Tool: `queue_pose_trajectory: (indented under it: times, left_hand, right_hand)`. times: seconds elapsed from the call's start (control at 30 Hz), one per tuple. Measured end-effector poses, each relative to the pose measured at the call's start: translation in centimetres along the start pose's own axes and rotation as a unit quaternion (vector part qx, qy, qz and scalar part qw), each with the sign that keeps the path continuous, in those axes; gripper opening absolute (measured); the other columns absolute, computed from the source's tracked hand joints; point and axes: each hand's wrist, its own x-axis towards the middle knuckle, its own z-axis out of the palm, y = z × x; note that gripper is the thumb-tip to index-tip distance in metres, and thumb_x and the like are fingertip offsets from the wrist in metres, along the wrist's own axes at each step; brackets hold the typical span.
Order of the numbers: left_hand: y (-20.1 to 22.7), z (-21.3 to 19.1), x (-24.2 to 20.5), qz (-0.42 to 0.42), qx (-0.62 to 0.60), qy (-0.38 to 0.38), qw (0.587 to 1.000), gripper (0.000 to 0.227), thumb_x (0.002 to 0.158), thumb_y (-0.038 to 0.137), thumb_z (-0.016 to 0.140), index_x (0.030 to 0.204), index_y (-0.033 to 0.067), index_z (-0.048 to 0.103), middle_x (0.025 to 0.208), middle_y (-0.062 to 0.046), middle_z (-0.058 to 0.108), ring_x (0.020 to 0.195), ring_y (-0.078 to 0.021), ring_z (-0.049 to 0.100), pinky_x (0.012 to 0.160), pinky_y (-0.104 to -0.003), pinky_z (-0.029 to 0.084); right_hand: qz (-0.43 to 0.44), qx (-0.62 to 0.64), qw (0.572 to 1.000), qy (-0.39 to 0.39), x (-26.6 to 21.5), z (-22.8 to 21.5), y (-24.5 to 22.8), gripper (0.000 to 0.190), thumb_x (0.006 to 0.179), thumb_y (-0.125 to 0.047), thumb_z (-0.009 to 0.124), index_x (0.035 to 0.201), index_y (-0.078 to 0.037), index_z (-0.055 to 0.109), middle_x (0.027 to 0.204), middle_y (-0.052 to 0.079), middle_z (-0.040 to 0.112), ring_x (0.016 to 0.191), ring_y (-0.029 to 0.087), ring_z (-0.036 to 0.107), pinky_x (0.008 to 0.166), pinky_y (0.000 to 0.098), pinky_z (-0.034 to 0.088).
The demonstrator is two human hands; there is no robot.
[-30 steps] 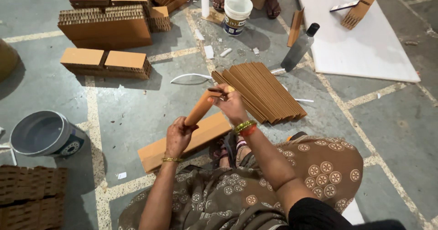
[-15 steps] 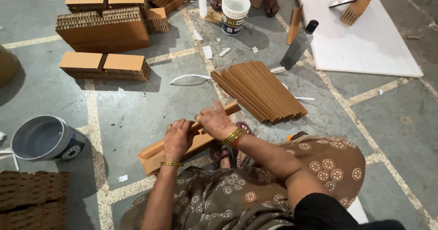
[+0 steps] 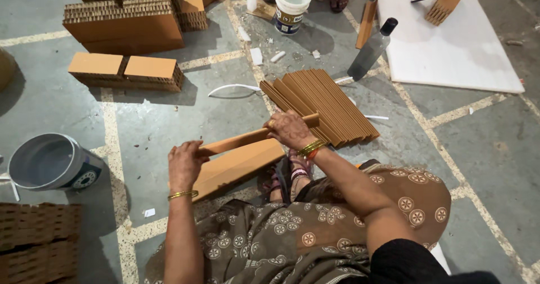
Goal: The person sits on the floor and assembles a cardboard box by hand. They fold the flaps of a flat cardboard piece, interlock the tabs, and press the edges to secure the structure.
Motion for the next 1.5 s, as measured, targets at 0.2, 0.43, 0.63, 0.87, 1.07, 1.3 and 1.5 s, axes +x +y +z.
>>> queue_pose_trajectory:
  times: [0.2,0.43,0.63,0.87,1.07,1.3,1.5]
  left_hand:
    - [-0.8,0.1,0.0,0.015,-0.032,-0.025,0.999,0.03,0.078,0.022,0.081,0.106,0.0122,0.075,0.097,-0.007,0.071,0.099,-0.0289,0.065,0.094,-0.042,0.051]
    - [1.4,1.9,-0.3,0.022,-0.051,0.012,0.998,0.024,0.079,0.023,0.081,0.096,0.0092,0.072,0.091,-0.008,0.069,0.092,-0.0309,0.065,0.081,-0.043,0.052]
    - [1.3,4.5,-0.8,0.016,-0.044,-0.018,0.999,0.024,0.079,0.026,0.081,0.091,0.0084,0.07,0.089,-0.009,0.069,0.092,-0.0318,0.065,0.079,-0.045,0.053]
    - [0.4,6.1,-1.3,0.029,-0.033,-0.033,0.998,0.023,0.081,0.026,0.08,0.089,0.0079,0.069,0.088,-0.009,0.069,0.091,-0.0324,0.064,0.081,-0.046,0.052]
    - [0.1,4.6,-0.8,0.049,-0.046,-0.018,0.998,0.024,0.08,0.023,0.079,0.096,0.0076,0.07,0.092,-0.01,0.069,0.092,-0.0334,0.062,0.084,-0.045,0.049]
    - [-1.7,3.3,-0.6,0.065,-0.066,0.011,0.996,0.024,0.081,0.019,0.079,0.1,0.0073,0.07,0.091,-0.012,0.067,0.09,-0.0355,0.061,0.085,-0.048,0.048]
    - [-5.5,3.7,0.8,-0.042,-0.056,-0.101,0.992,0.02,0.096,0.025,0.076,0.113,0.0136,0.074,0.091,-0.009,0.065,0.09,-0.0319,0.059,0.08,-0.041,0.051]
  right_hand:
    - [-0.001,0.012,1.0,-0.012,0.2,-0.8,0.6,0.025,0.085,-0.03,0.077,0.107,-0.018,0.078,0.1,0.001,0.072,0.1,0.021,0.067,0.091,0.0403,0.046]
    - [-0.005,0.03,0.999,0.02,0.0,0.3,3.5,0.018,0.088,-0.026,0.075,0.103,-0.017,0.078,0.098,0.001,0.074,0.096,0.021,0.069,0.088,0.0408,0.047]
    - [0.013,0.039,0.999,0.003,-1.0,1.7,5.5,0.021,0.086,-0.029,0.077,0.102,-0.016,0.078,0.096,0.002,0.074,0.095,0.023,0.069,0.088,0.0412,0.048]
    - [0.058,0.064,0.995,-0.058,-1.5,4.3,6.2,0.025,0.088,-0.033,0.076,0.11,-0.02,0.077,0.104,0.002,0.075,0.1,0.022,0.07,0.093,0.0394,0.05]
    - [0.082,0.031,0.989,-0.119,-1.5,5.1,7.3,0.048,0.075,-0.031,0.083,0.121,-0.024,0.072,0.112,0.004,0.073,0.11,0.023,0.066,0.094,0.0461,0.046]
    - [0.093,0.022,0.995,-0.018,-2.8,8.6,13.8,0.039,0.072,-0.03,0.085,0.105,-0.013,0.072,0.102,0.012,0.07,0.101,0.035,0.064,0.09,0.0487,0.046]
    - [0.015,0.091,0.995,-0.035,1.4,10.3,15.9,0.036,0.083,-0.025,0.082,0.118,-0.021,0.075,0.106,0.012,0.067,0.104,0.034,0.06,0.091,0.0467,0.047]
